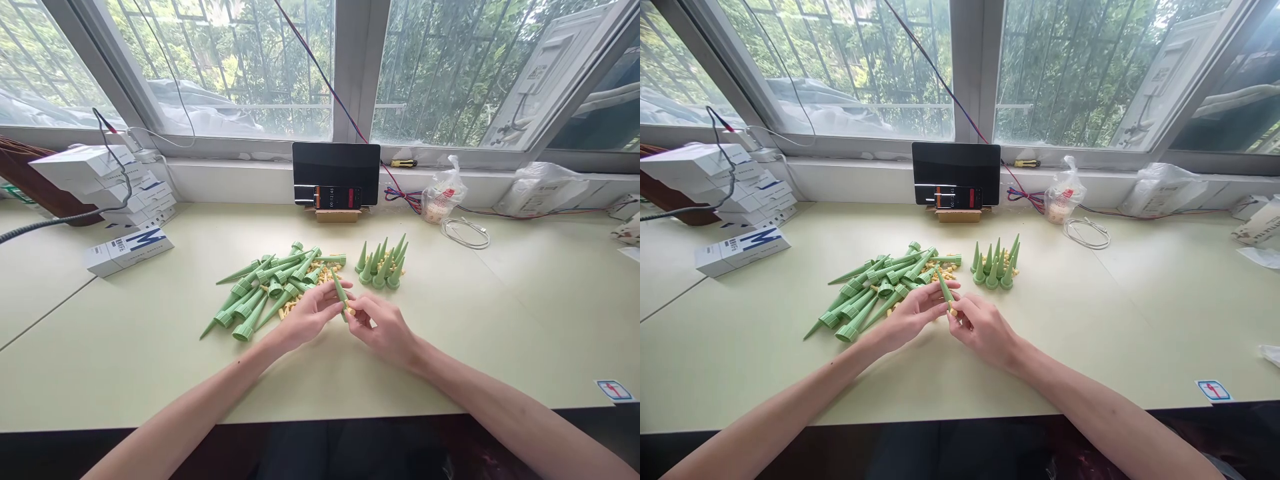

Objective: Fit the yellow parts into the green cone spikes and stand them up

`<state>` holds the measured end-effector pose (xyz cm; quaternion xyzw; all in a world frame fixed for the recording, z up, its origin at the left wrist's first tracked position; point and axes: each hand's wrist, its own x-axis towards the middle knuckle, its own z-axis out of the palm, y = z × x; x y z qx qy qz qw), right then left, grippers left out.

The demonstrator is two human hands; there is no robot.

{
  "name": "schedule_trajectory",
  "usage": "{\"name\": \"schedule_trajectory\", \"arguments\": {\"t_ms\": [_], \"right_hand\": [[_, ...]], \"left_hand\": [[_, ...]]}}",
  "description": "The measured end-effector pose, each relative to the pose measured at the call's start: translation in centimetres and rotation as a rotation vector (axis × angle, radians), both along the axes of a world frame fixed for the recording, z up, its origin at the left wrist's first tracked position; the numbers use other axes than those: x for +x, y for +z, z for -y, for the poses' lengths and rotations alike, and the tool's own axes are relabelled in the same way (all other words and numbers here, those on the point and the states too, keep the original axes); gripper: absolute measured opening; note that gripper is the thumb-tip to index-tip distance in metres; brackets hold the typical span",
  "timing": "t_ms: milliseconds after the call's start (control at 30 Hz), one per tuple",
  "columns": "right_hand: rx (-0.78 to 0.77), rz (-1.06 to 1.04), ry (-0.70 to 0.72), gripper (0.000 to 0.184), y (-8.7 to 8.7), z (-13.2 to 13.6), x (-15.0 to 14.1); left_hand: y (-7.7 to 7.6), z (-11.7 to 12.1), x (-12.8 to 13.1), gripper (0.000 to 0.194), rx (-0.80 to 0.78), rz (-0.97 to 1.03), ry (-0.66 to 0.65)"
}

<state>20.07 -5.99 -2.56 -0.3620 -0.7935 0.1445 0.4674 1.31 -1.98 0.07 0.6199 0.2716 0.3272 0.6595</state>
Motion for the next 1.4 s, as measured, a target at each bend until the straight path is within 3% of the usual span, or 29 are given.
{"name": "schedule_trajectory", "arguments": {"t_ms": [467, 667, 967, 1067, 1200, 1400], "right_hand": [[0.005, -0.024, -0.032, 0.005, 0.3, 0.1, -0.2], [-0.132, -0.108, -0.106, 0.009, 1.1, -0.1, 0.2], [-0.358, -0.2, 0.022, 0.019, 1.1, -0.5, 0.8], [-0.396, -0.239, 0.049, 0.02, 1.2, -0.6, 0.9], [-0.437, -0.295, 0.069, 0.02, 1.0, -0.8, 1.0], [-0.437, -0.24, 0.085, 0.017, 1.0, -1.1, 1.1]], "left_hand": [[0.4, 0.2, 0.2, 0.042, -0.008, 0.021, 0.007], [0.8, 0.0, 0.2, 0.039, 0.077, -0.047, 0.107], [0.8, 0.1, 0.2, 0.037, 0.123, -0.107, 0.166], [0.8, 0.2, 0.3, 0.039, 0.136, -0.112, 0.146], [0.9, 0.3, 0.4, 0.027, 0.168, -0.114, 0.129], [0.8, 0.2, 0.3, 0.019, 0.16, -0.094, 0.116]]}}
